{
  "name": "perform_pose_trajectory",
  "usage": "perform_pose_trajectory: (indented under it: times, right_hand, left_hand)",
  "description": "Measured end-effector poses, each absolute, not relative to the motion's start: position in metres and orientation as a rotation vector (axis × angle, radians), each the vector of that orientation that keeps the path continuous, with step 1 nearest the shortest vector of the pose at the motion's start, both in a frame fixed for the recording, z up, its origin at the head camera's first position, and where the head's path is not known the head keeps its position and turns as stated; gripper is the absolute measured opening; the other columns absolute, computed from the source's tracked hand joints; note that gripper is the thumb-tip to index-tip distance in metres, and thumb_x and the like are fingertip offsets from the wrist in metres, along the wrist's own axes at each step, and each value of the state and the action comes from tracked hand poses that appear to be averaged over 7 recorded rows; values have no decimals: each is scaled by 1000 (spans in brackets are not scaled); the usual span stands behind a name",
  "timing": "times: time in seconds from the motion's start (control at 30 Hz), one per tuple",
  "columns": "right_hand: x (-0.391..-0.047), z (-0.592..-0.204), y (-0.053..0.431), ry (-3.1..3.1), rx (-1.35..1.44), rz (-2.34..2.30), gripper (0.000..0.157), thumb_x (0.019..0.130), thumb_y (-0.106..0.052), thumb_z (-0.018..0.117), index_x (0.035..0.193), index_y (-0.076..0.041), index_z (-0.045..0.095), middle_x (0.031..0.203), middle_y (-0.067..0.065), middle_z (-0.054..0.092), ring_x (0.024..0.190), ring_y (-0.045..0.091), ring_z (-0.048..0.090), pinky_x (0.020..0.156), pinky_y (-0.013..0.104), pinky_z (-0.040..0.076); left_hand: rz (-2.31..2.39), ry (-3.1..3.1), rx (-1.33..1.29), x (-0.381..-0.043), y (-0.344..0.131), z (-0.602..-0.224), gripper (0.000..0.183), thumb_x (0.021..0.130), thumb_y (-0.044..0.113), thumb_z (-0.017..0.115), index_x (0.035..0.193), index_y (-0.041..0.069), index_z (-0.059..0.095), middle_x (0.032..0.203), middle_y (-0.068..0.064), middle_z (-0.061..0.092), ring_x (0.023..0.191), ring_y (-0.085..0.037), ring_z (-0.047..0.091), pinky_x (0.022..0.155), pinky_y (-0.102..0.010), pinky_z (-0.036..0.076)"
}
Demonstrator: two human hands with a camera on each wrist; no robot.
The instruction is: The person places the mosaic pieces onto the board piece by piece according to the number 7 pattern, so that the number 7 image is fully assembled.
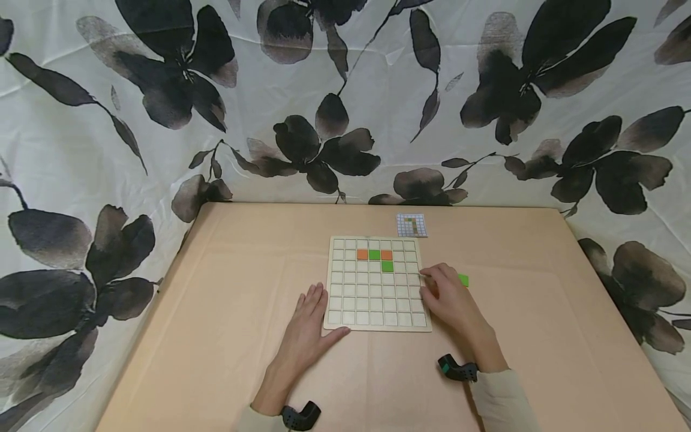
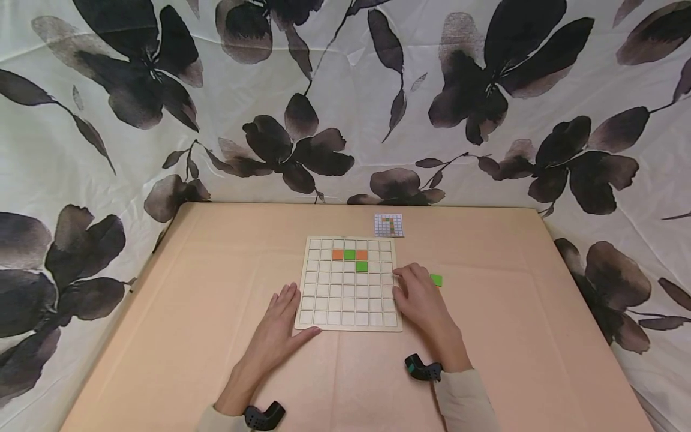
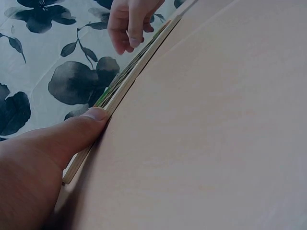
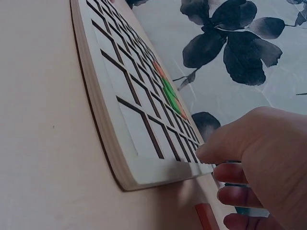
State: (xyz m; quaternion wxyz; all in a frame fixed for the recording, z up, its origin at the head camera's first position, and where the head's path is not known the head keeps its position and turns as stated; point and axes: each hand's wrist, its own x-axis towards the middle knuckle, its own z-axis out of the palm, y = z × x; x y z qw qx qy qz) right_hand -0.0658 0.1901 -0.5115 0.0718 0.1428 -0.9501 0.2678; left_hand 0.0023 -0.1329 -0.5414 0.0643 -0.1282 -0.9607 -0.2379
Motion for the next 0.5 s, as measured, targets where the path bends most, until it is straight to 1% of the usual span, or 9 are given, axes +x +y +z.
perform_pose_trajectory:
  times: [0.17, 0.3, 0.5]
  right_hand:
    - [-64, -514, 194, -2867, 415, 800, 32, 92, -13, 66, 121, -2, 65, 114, 11, 60, 98, 23, 47, 75, 35, 46]
    - [-62, -515, 198, -2879, 393, 803, 32, 92, -12, 66, 122, 0, 64, 117, 13, 60, 102, 25, 48, 80, 38, 49]
    - [-61, -517, 203, -2865, 387, 815, 31, 91, -11, 66, 120, 2, 65, 116, 15, 60, 103, 27, 50, 85, 42, 52]
  left_hand:
    - [-716, -2901, -389, 2, -133, -541, 98, 86, 62, 67, 151, -6, 38, 162, -21, 32, 154, -32, 25, 131, -42, 17]
    - [-720, -2903, -386, 2, -133, -541, 97, 86, 62, 67, 151, -5, 38, 161, -21, 33, 154, -32, 25, 131, -42, 17]
    - [-725, -2906, -380, 3, -133, -541, 97, 86, 62, 67, 150, -5, 39, 161, -21, 33, 154, -32, 25, 131, -42, 17]
